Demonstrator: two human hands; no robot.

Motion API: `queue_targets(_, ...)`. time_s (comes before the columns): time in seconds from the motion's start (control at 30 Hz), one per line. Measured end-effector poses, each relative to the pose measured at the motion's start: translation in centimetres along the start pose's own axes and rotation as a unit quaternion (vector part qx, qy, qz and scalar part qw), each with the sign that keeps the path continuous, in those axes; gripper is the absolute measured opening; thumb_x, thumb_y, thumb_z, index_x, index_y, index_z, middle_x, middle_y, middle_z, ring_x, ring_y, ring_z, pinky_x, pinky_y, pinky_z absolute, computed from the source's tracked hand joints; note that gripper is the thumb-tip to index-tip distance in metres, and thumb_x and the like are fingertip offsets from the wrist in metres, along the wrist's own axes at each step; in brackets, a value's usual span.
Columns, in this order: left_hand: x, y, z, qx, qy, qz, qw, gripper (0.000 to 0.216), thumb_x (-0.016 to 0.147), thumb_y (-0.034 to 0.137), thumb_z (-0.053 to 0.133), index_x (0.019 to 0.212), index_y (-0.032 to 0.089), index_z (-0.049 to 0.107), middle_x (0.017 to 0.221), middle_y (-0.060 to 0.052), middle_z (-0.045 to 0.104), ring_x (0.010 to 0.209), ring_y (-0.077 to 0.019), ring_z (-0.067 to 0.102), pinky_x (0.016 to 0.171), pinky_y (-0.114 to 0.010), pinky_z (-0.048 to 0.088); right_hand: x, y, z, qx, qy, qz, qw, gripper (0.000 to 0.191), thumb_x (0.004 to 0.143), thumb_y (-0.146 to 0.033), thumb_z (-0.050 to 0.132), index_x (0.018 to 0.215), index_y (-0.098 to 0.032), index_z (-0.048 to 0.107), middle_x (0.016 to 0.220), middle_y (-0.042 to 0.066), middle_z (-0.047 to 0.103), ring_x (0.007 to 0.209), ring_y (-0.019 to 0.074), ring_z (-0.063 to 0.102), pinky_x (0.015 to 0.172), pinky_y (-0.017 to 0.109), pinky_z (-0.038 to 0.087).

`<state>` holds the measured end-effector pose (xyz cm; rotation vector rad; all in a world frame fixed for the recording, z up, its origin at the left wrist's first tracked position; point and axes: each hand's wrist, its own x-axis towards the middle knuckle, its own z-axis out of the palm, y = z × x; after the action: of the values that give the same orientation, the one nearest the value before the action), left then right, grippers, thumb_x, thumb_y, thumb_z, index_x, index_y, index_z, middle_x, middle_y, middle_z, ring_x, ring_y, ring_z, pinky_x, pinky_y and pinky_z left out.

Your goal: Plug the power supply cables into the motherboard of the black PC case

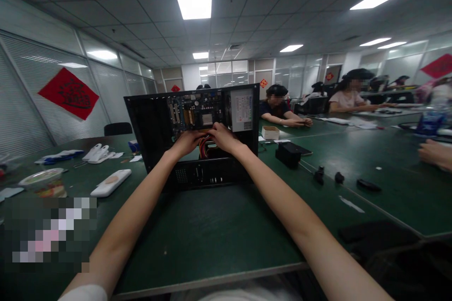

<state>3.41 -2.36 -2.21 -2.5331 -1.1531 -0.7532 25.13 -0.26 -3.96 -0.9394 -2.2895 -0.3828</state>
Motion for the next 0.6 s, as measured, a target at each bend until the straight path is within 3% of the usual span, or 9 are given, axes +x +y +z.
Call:
queue_targets(0.17,-0.1,0.0,0.9,0.093,-0.059,-0.045,0.993,0.036,0.102,0.025,0.049,0.131,0.019,0.071,0.133,-0.014,0.069,0.122,-0.0286,0.064,0.103,-0.039,0.051,0.0,1.2,1.3,-0.026,-0.089,0.053,0.994,0.025,0.095,-0.016,0.055,0.106,-0.013,0.078,0.128,0.016,0.065,0.114,0.0246,0.062,0.096,0.031,0.047)
queue_targets(0.37,1.4,0.4,0.4,0.152,-0.173,-0.049,0.972,0.028,0.098,0.025,0.055,0.111,0.02,0.08,0.107,-0.012,0.077,0.104,-0.0279,0.072,0.089,-0.034,0.055,-0.1,1.1,1.7,-0.025,-0.108,0.063,0.992,0.025,0.09,-0.019,0.061,0.109,-0.014,0.077,0.119,0.015,0.069,0.112,0.025,0.064,0.092,0.029,0.047)
queue_targets(0.6,1.7,0.5,0.9,0.182,-0.142,-0.055,0.971,0.028,0.096,0.028,0.058,0.113,0.021,0.08,0.109,-0.014,0.077,0.106,-0.0301,0.072,0.093,-0.037,0.054,-0.4,0.5,1.3,-0.025,-0.121,0.057,0.991,0.025,0.09,-0.018,0.062,0.109,-0.013,0.077,0.116,0.016,0.07,0.107,0.0248,0.066,0.087,0.028,0.047)
